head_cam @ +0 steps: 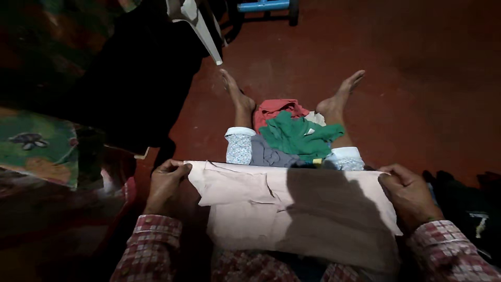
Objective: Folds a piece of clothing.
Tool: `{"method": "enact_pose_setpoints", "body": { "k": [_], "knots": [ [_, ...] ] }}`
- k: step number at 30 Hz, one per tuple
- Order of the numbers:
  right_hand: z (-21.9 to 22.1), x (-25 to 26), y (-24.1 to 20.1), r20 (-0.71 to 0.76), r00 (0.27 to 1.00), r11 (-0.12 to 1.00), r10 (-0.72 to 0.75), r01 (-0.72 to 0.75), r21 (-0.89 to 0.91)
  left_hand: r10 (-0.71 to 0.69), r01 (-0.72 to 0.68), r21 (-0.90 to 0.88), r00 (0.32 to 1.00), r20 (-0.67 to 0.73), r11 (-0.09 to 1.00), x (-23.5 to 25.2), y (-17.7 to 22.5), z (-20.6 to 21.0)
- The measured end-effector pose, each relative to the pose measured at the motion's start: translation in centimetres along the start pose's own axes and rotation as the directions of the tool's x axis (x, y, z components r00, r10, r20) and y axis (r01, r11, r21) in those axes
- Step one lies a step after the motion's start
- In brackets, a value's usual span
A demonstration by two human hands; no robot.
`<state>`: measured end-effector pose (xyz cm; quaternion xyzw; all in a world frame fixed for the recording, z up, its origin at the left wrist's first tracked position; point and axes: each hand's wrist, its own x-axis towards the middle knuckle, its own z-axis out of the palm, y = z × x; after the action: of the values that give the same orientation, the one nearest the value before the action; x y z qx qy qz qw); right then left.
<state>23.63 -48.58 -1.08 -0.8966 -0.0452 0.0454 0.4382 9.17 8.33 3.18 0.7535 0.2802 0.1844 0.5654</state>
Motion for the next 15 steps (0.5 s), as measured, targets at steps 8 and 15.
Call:
{"method": "enact_pose_setpoints", "body": {
  "k": [8,15],
  "knots": [
    [1.6,1.4,-0.6,0.104,0.995,0.959,-0.01,0.039,-0.28,-0.044,0.061,0.349,0.997,-0.056,0.935,-0.3,-1.3,4.0],
    [2.4,-4.0,-4.9,0.046,0.964,0.915,-0.261,0.263,-0.305,-0.142,0.09,0.501,0.988,0.066,0.861,-4.4,-0.3,4.6]
  ]
}}
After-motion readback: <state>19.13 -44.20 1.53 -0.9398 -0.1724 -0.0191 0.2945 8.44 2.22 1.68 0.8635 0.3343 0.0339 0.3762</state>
